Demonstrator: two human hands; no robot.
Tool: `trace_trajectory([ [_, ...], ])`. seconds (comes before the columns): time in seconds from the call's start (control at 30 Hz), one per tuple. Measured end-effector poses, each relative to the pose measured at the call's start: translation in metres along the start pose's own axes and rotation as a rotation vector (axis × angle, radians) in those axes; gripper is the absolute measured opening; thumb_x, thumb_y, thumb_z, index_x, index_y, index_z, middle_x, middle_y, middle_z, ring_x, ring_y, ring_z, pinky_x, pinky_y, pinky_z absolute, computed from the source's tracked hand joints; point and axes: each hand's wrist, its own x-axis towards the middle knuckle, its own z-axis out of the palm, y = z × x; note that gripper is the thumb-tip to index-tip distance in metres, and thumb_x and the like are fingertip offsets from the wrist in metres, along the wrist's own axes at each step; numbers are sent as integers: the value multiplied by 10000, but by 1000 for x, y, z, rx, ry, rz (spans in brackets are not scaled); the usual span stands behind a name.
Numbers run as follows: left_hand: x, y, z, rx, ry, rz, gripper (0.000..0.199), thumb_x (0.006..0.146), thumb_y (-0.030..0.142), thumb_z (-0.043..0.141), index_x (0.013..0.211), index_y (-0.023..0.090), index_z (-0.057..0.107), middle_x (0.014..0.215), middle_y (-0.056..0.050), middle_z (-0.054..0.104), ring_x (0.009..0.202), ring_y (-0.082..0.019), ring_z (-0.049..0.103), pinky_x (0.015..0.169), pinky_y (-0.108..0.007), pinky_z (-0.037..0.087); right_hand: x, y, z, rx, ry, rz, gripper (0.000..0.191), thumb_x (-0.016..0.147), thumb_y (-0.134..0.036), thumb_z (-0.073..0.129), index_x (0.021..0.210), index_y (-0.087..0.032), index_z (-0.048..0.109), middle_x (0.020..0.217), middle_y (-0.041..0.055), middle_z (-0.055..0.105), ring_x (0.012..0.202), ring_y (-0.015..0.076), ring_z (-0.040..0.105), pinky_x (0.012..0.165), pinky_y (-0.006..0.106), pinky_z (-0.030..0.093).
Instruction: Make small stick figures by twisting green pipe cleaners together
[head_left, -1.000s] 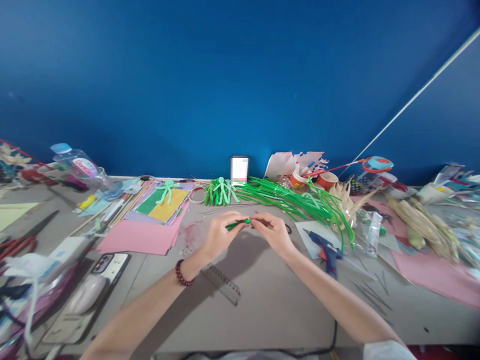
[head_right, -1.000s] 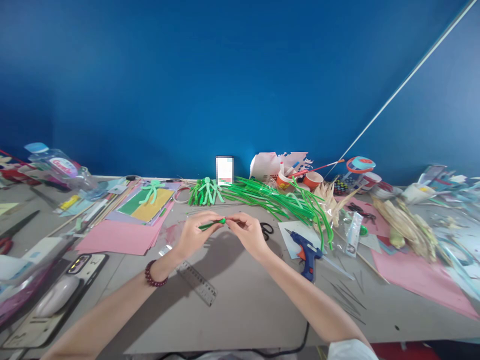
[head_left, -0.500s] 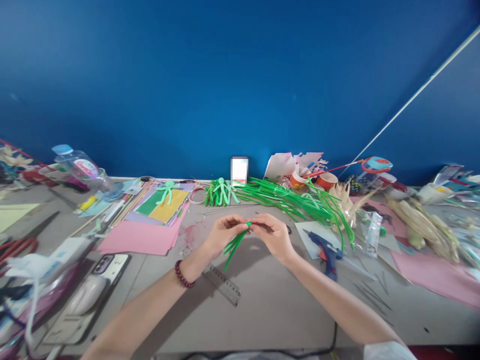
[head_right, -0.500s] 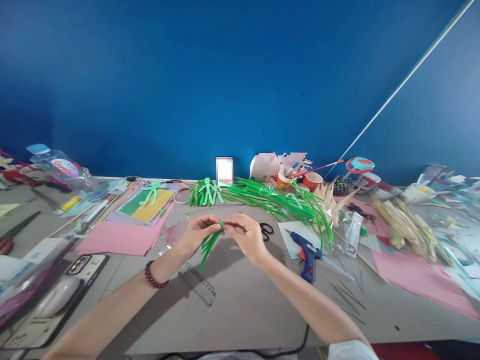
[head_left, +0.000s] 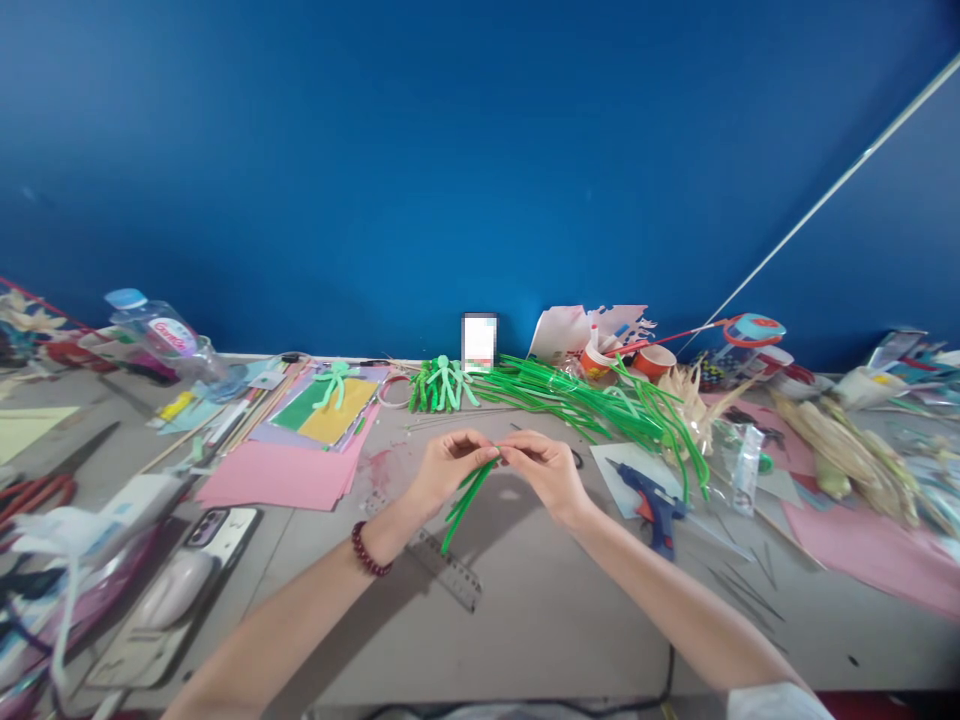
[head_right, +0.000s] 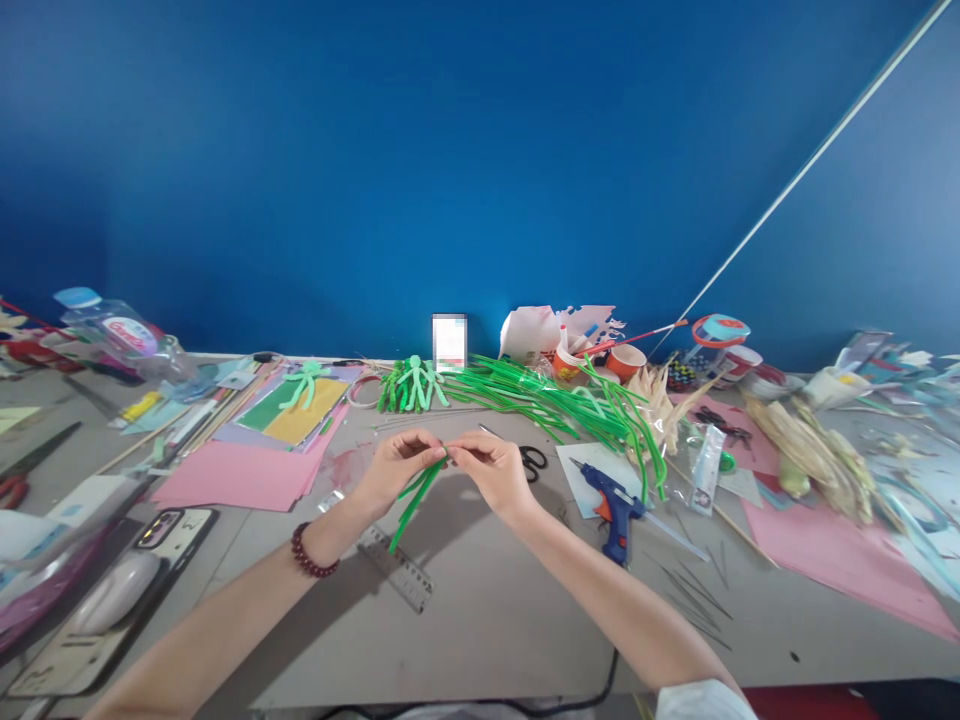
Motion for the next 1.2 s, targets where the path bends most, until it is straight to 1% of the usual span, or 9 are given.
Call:
trace_trajectory([
  [0.07, 0, 2, -1, 72, -5, 68, 250, 652, 356, 753, 742, 145, 653, 716, -40, 671, 678, -145, 604, 652, -265, 483, 0, 1, 0, 14, 26, 15, 143, 730, -324, 677, 777, -202, 735, 779, 43, 671, 663, 141, 605, 622, 261, 508],
  [0.13, -2, 4, -1, 221, 23, 186, 240, 681, 333, 730, 829, 157, 663, 797, -54, 682, 734, -157, 610, 697, -281, 492, 1, 2, 0, 27, 57, 31, 159, 719, -331, 687, 789, -195, 728, 779, 40, 672, 639, 133, 597, 616, 260, 511],
  [0.23, -5, 7, -2, 450, 60, 342, 169, 728, 299, 686, 836, 170, 675, 831, -59, 690, 774, -168, 609, 735, -295, 493, 2, 1, 0, 55, 62, 60, 193, 698, -354, 706, 789, -184, 720, 761, 43, 679, 636, 139, 603, 623, 273, 521],
  [0.3, -6, 8, -2, 510, 42, 380, 145, 760, 296, 653, 825, 169, 683, 829, -64, 696, 784, -177, 615, 742, -302, 496, 3, 0, 0, 102, 54, 87, 210, 688, -370, 716, 776, -179, 714, 727, 40, 683, 628, 143, 612, 631, 282, 526],
  [0.43, -7, 9, -1, 524, 10, 381, 156, 808, 281, 596, 855, 172, 697, 856, -67, 704, 809, -178, 628, 752, -286, 496, 5, -1, 0, 216, 38, 120, 225, 679, -382, 727, 781, -183, 702, 694, 24, 682, 607, 136, 616, 637, 288, 533],
  [0.57, -8, 9, 0, 557, 53, 366, 156, 813, 254, 570, 863, 173, 693, 861, -58, 705, 814, -171, 631, 744, -264, 490, 5, 0, 1, 256, 9, 122, 239, 662, -358, 748, 816, -182, 697, 755, 28, 694, 620, 127, 623, 653, 288, 541],
  [0.77, -9, 9, 1, 590, 65, 337, 164, 807, 226, 543, 844, 168, 692, 853, -56, 703, 805, -175, 627, 679, -246, 485, 3, 1, 2, 137, -13, 65, 246, 695, -358, 718, 855, -173, 695, 790, 47, 701, 663, 148, 644, 684, 312, 558],
  [1.0, -8, 10, 0, 591, 5, 392, 167, 803, 222, 552, 837, 185, 711, 815, -51, 703, 767, -181, 625, 716, -281, 486, -1, 0, -1, -65, -18, -101, 157, 771, -293, 645, 884, -204, 710, 868, 57, 689, 697, 161, 660, 678, 297, 564],
  [1.2, -9, 9, 0, 672, 33, 415, 161, 798, 186, 503, 822, 172, 661, 797, -38, 663, 768, -167, 591, 704, -266, 454, -1, 3, 0, -77, -45, -97, 208, 785, -305, 625, 949, -200, 700, 877, 63, 691, 761, 185, 668, 731, 336, 567],
])
